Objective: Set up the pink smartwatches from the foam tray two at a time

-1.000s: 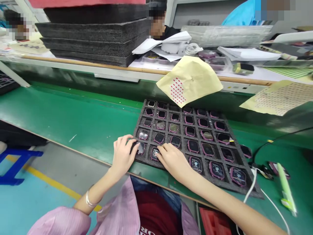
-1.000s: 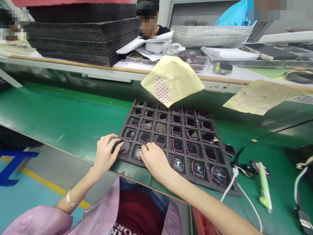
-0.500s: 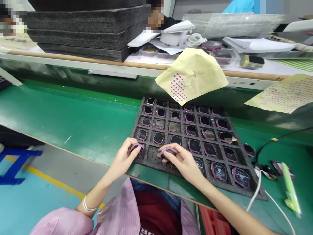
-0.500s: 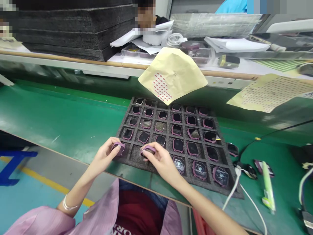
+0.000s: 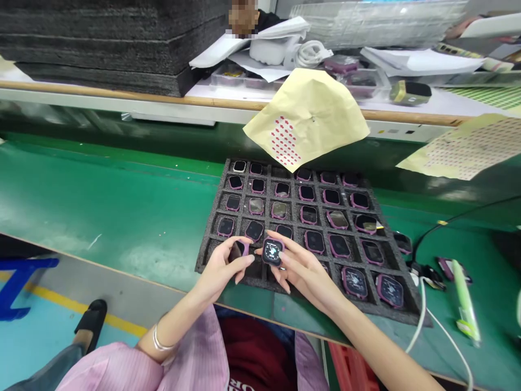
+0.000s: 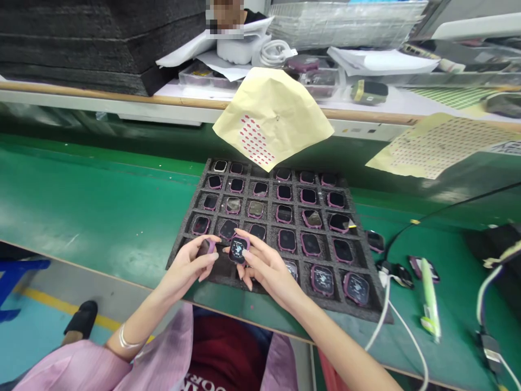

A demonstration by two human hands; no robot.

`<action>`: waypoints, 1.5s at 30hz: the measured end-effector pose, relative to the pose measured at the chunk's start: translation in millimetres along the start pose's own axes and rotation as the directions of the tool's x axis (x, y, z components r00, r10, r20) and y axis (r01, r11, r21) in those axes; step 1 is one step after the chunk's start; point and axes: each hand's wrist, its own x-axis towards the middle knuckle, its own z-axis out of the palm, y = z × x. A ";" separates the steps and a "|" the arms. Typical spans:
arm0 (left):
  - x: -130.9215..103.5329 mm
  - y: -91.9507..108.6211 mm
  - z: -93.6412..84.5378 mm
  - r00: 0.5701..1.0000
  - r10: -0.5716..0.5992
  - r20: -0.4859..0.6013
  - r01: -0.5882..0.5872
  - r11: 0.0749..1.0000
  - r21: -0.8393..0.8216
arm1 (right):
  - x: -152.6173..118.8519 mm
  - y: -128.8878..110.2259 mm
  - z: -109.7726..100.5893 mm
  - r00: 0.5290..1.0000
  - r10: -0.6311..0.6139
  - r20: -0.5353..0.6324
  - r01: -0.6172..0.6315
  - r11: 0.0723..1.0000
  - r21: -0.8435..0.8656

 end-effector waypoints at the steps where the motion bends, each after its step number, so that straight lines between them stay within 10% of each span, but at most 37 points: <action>1: 0.4 -1.0 0.7 1.000 0.007 0.000 -0.007 1.000 0.031 | 0.1 0.9 -0.3 1.000 -0.001 -0.002 0.001 1.000 0.013; 16: -10.6 -11.1 6.2 0.956 0.289 -0.053 -0.209 0.795 0.570 | -4.7 2.8 -4.0 0.995 -0.083 0.056 0.077 0.992 0.096; 45: -22.5 -13.9 4.7 0.976 0.201 0.078 -0.215 0.871 0.442 | -11.4 6.8 -6.8 0.989 -0.103 0.110 0.089 0.988 0.126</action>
